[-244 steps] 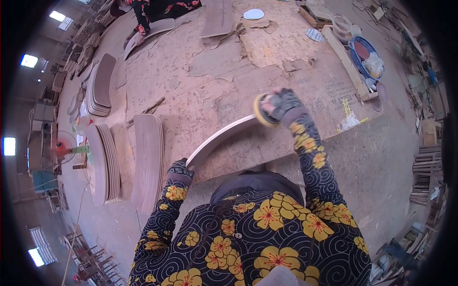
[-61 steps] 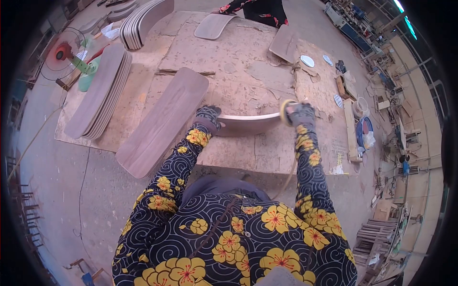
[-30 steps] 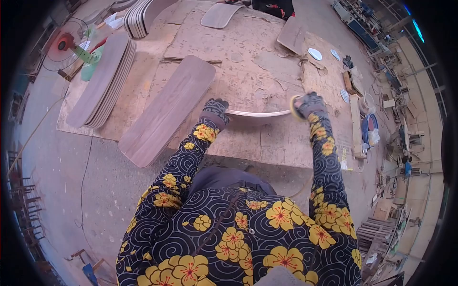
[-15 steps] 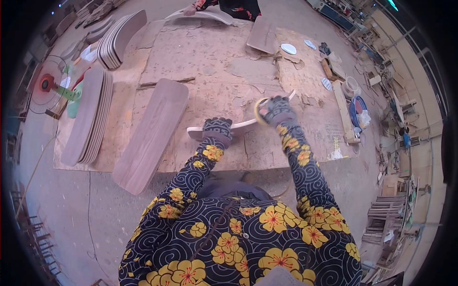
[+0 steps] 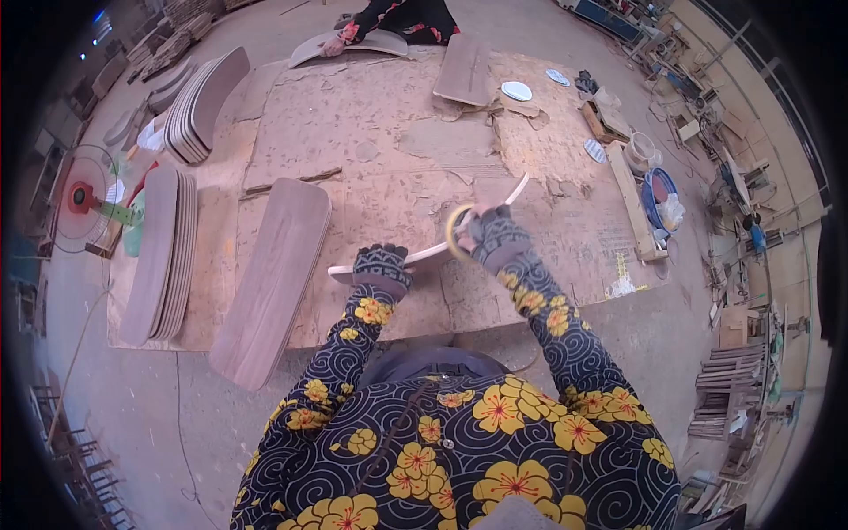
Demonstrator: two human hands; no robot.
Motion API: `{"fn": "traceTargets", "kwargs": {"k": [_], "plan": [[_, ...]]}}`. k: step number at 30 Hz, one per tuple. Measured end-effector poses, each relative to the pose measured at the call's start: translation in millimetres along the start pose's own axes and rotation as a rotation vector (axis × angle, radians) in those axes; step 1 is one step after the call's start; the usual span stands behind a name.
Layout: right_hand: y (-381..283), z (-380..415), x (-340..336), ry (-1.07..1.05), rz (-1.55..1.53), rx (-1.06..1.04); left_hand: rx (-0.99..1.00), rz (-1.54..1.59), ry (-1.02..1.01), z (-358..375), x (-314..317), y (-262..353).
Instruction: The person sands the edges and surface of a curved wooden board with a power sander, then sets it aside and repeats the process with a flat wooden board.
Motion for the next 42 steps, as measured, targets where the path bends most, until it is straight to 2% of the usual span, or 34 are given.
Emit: {"fn": "traceTargets", "kwargs": {"k": [1, 2, 3, 4, 6, 7, 9, 10, 12, 14, 16, 19, 21, 23, 25, 27, 29, 33, 35, 37, 39, 40, 41, 42], "plan": [[-8, -1, -20, -0.100, -0.107, 0.138, -0.008, -0.010, -0.027, -2, 2, -1], [10, 3, -3, -0.072, -0.142, 0.205, -0.017, -0.018, -0.055, -1, 0, 1], [28, 7, 14, -0.041, -0.179, 0.271, -0.029, -0.024, -0.080, -1, -1, 2], [74, 9, 48, 0.119, -0.142, 0.264, -0.038, -0.038, -0.073, -1, 1, 2], [125, -22, 13, -0.347, 0.339, 0.095, -0.035, -0.061, -0.044, -1, 2, 2], [140, -26, 0, -0.344, 0.239, 0.244, -0.030, -0.067, -0.028, -1, 0, 4], [165, -27, 7, -0.266, 0.155, 0.315, -0.049, -0.093, -0.034, -2, 0, 6], [164, -26, 21, -0.195, 0.168, 0.239, -0.058, -0.097, -0.043, -3, 0, 5], [146, -25, 42, -0.238, 0.312, 0.048, -0.082, -0.104, -0.077, -6, -3, 5], [104, 7, 71, 0.340, 0.175, -0.122, -0.095, -0.096, -0.079, -7, -5, 6], [57, 23, 79, 0.270, -0.062, -0.042, -0.095, -0.102, -0.069, -6, 0, 4], [37, 30, 71, 0.169, -0.435, 0.160, -0.090, -0.129, -0.054, -2, -5, 9], [70, 13, 76, 0.094, -0.178, 0.086, -0.104, -0.148, -0.038, -3, 0, 9], [115, 11, 50, 0.232, -0.170, 0.130, -0.119, -0.160, -0.037, -3, 0, 8], [152, -7, 24, -0.076, 0.246, -0.032, -0.119, -0.164, -0.027, -4, 1, 8], [180, -17, 16, -0.086, 0.071, 0.271, -0.125, -0.173, -0.019, -5, 1, 8], [181, -14, 17, 0.004, -0.015, 0.323, -0.128, -0.196, -0.014, -5, 1, 9], [103, 22, 55, 0.364, 0.004, -0.072, -0.138, -0.202, -0.022, -7, 1, 9], [43, 6, 30, -0.094, -0.104, -0.080, -0.147, -0.204, -0.061, -7, -1, 9], [18, 17, 33, 0.191, -0.136, -0.136, -0.136, -0.244, -0.068, -5, 0, 12], [21, 16, 39, 0.265, -0.122, -0.185, -0.158, -0.234, -0.112, -7, -6, 16], [39, 5, 44, 0.194, -0.097, -0.208, -0.173, -0.230, -0.137, -5, -8, 16], [62, -7, 49, 0.122, -0.071, -0.233, -0.176, -0.222, -0.130, -3, -9, 16], [115, -19, 76, 0.141, -0.173, -0.213, -0.179, -0.212, -0.123, -3, -9, 16]]}}
Point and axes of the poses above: each hand's wrist, its own z-axis away from the middle knuckle, its own x-axis out of the palm, y = z × x, the point moved 4 cm from there along -z, towards the middle knuckle, and after that the axes turned 3 degrees about -x, right-handed, at the moved point
